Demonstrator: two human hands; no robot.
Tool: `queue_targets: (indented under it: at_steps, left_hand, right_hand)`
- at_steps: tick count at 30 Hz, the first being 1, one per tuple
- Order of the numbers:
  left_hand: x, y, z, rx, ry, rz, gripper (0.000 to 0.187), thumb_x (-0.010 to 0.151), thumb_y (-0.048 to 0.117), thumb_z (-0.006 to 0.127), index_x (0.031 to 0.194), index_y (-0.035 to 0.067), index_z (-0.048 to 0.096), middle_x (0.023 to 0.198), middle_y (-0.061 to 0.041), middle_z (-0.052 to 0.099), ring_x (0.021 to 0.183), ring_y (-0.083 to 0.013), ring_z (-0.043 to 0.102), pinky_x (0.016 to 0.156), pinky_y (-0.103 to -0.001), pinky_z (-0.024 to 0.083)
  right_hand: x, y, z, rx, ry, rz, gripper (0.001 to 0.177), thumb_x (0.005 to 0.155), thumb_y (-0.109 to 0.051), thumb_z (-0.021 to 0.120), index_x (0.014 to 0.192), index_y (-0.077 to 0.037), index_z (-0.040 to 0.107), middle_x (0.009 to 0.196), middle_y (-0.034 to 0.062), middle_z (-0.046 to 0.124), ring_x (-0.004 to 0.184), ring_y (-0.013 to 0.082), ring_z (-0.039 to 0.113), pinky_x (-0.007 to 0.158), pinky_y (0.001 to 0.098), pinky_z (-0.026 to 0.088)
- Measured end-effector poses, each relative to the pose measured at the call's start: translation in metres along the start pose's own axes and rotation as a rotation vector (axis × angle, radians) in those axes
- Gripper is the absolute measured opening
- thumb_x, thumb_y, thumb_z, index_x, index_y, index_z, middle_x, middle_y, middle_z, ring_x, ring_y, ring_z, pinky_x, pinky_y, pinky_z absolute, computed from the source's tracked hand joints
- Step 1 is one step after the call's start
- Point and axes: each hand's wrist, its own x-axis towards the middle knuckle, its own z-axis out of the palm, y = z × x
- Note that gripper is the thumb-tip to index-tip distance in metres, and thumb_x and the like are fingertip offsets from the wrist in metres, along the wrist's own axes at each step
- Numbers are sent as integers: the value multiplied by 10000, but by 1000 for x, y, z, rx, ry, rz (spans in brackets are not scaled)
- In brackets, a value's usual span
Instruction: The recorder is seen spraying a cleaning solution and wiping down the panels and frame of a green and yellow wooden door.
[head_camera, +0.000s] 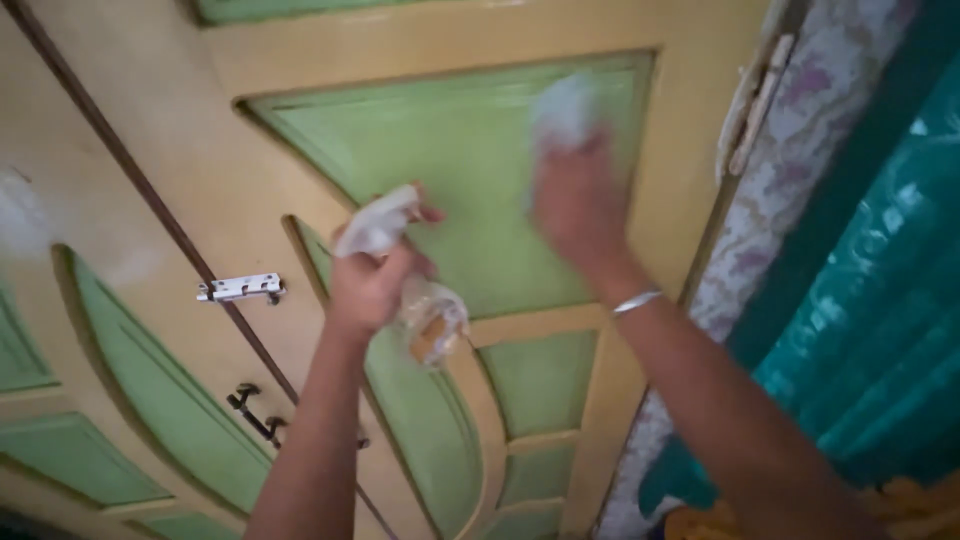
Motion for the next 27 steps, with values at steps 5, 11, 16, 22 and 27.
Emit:
queue_targets:
  at_steps: [5,11,16,22,27]
  left_hand:
    - [25,-15,49,-94,1,-4,486,910,19,541,1392,-30,584,1230,-128,710,810,-147,685,727,-307,605]
    - [55,-46,104,-179,-20,66,465,917,-16,543,1379,-35,587,1167,-135,713,896,-189,715,792,-319,597]
    - [64,-43,125,-160,137,45,443,901,-41,531,1337,-64,602,1107,-136,720,1031,-223,732,840,-353,654]
    - [62,-44,126,-134,139,57,420,898,-69,525,1310,-90,609,1104,-118,685,1100,-237,722,894,-394,670]
    - [59,-55,120,-126,110,67,390,923,-35,611,1312,-56,633,1092,-106,736,1059,-196,728,935,-362,646]
  right_hand:
    - [23,73,-80,-241,634,-295,521,1174,-207,446,1585,89,323,1597,352,416,1505,565,334,1297,650,187]
    - [-45,117,-29,-293,486,-319,529,1078,-254,557,1471,86,458,1369,377,478,1351,632,373,1226,745,175]
    - [-102,143,19,-356,296,-230,463,944,-314,610,1296,-15,577,1133,345,533,1171,588,512,1173,768,200]
    - [-35,105,-48,-367,533,-237,608,1078,-286,578,1470,153,427,1349,389,473,1330,588,458,1195,761,114]
    - [-23,101,-39,-324,544,-222,599,1103,-267,550,1485,172,410,1447,413,447,1350,572,455,1206,738,128]
